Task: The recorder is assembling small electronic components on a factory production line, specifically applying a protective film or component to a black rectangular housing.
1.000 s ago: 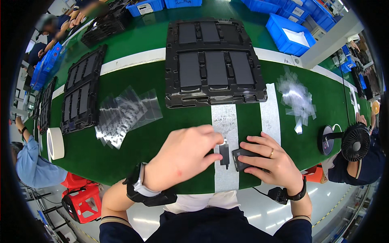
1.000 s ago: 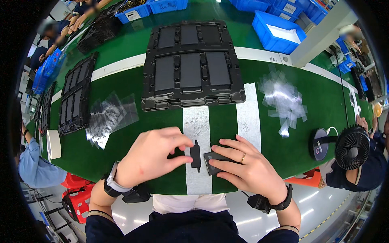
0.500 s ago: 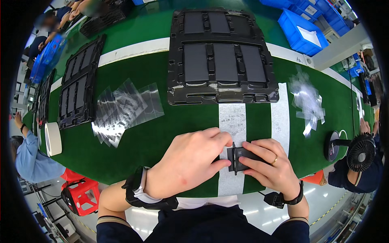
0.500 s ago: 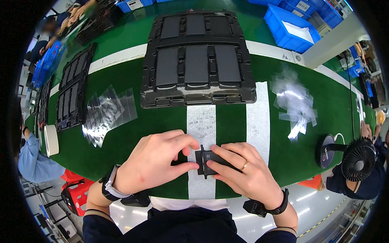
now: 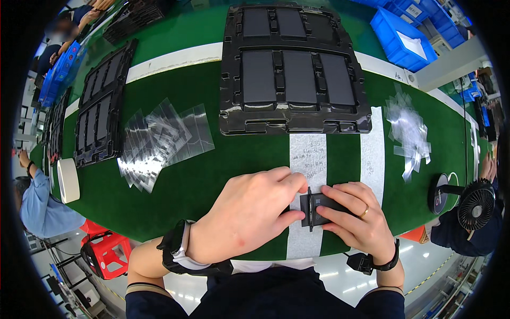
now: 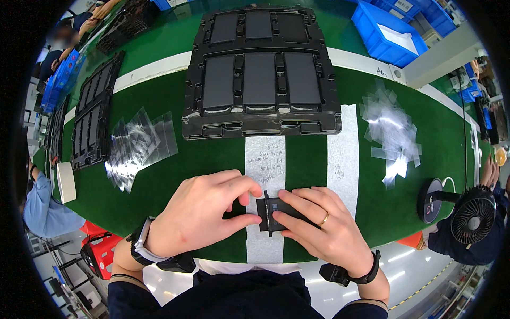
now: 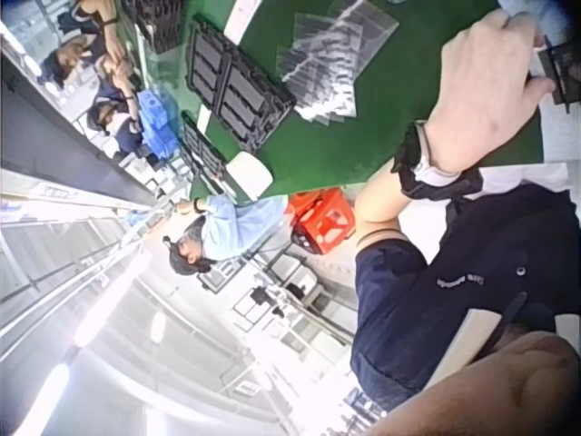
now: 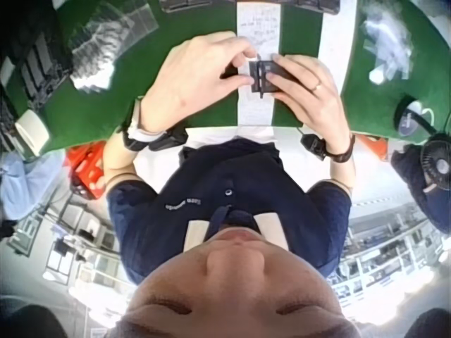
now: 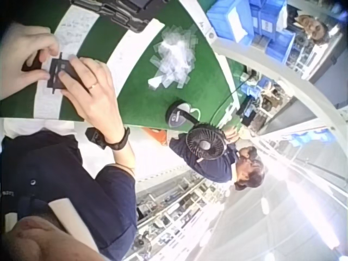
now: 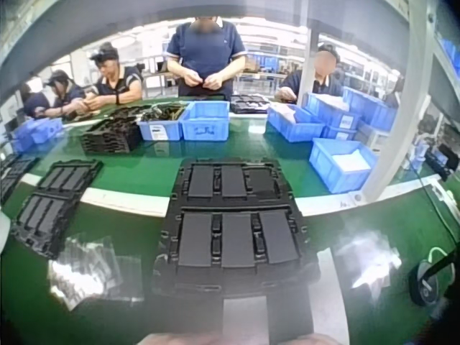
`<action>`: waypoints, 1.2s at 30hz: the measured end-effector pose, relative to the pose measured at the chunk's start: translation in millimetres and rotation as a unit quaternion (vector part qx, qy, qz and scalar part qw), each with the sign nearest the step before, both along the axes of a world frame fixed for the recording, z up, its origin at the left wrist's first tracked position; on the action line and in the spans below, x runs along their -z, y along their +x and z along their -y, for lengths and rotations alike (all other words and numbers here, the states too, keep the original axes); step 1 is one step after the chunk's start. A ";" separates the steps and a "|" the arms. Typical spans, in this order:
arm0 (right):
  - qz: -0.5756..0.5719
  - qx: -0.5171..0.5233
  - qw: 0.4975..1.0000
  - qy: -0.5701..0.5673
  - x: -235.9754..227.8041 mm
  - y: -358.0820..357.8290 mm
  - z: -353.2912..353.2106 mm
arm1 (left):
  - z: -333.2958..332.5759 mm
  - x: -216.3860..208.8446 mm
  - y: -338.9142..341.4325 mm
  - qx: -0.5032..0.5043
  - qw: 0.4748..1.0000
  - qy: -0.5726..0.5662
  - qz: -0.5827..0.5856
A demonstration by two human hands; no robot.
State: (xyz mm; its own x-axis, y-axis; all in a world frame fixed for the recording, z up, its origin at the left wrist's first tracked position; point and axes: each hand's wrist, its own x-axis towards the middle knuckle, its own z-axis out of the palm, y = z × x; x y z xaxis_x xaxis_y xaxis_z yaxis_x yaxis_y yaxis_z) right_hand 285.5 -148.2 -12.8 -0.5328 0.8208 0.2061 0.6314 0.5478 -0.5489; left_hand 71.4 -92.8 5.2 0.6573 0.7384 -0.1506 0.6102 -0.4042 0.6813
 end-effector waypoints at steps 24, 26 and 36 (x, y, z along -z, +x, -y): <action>-0.159 0.079 0.966 -0.186 -56.3 -28.6 -44.8 | -45.2 0.6 -19.2 -0.153 0.881 -0.123 0.431; -0.289 0.077 0.926 -0.230 -49.6 -32.4 -65.7 | -44.5 0.5 -20.2 -0.105 0.873 -0.137 0.455; -0.472 0.067 0.857 -0.195 5.4 -43.4 -87.2 | -44.3 10.9 -14.3 -0.169 0.895 -0.051 0.409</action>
State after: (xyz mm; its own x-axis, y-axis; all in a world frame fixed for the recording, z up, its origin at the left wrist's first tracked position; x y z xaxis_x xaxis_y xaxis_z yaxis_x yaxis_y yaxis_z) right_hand 242.2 -61.0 -18.1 -0.1763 0.9660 0.1892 -0.1517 0.1633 -0.9748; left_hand 57.1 -48.5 -5.7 0.3198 0.9258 0.2015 -0.0345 -0.2012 0.9789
